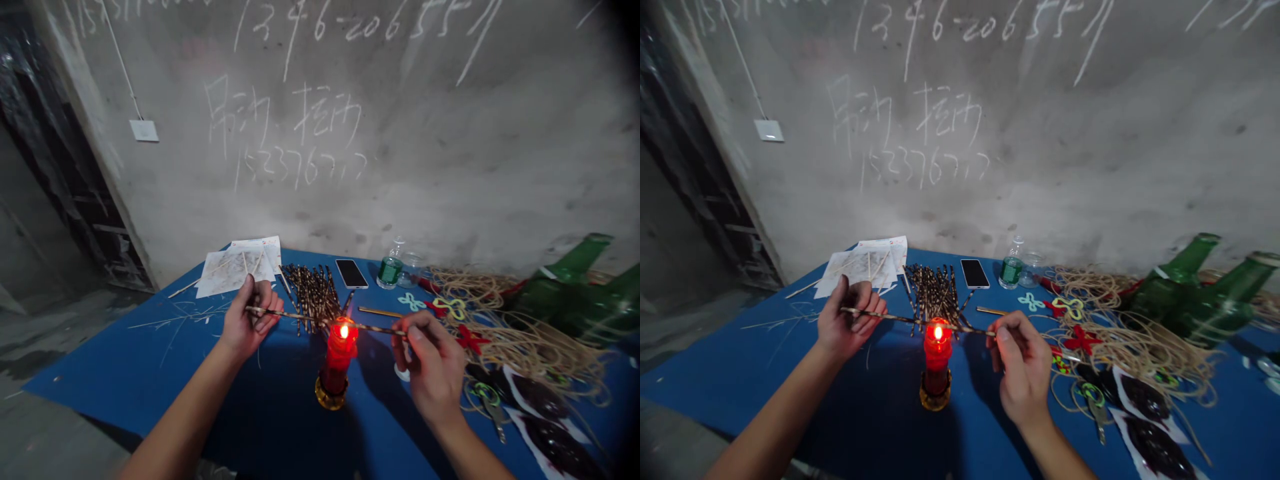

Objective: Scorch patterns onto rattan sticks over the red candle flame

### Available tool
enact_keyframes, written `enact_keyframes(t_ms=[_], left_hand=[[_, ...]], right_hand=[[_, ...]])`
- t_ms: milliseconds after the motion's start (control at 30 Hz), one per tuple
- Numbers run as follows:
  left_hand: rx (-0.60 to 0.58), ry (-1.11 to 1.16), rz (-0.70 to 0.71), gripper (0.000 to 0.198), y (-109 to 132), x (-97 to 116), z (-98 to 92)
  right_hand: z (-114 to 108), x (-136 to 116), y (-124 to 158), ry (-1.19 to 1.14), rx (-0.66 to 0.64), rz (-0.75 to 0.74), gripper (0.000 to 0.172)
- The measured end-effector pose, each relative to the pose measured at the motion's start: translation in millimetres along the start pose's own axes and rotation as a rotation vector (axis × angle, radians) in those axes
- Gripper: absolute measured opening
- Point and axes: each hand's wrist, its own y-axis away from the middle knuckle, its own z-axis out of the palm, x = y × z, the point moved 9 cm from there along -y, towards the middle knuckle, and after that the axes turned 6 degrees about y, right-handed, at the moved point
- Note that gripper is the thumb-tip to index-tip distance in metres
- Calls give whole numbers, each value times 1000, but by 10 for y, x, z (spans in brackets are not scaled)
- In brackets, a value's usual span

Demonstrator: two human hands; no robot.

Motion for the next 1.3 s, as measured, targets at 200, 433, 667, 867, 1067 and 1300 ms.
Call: enact_keyframes(t_ms=[200,433,667,867,1067,1300], left_hand=[[1,-85,-7,65,13,-46,18],[-41,-159,-30,65,15,-91,53],[-83,-235,-45,65,40,-130,65],[-124,-265,-37,65,39,-140,91],[-171,-271,-38,64,42,-163,96],[-133,-286,-56,64,60,-168,84]], right_hand=[[-105,8,-25,-34,101,16,20],[-160,23,-22,-14,181,75,19],[-193,-5,-48,-30,256,120,19],[-209,5,-50,-54,275,149,17],[-199,-25,-55,-50,270,141,18],[-209,-6,-45,-48,265,143,19]])
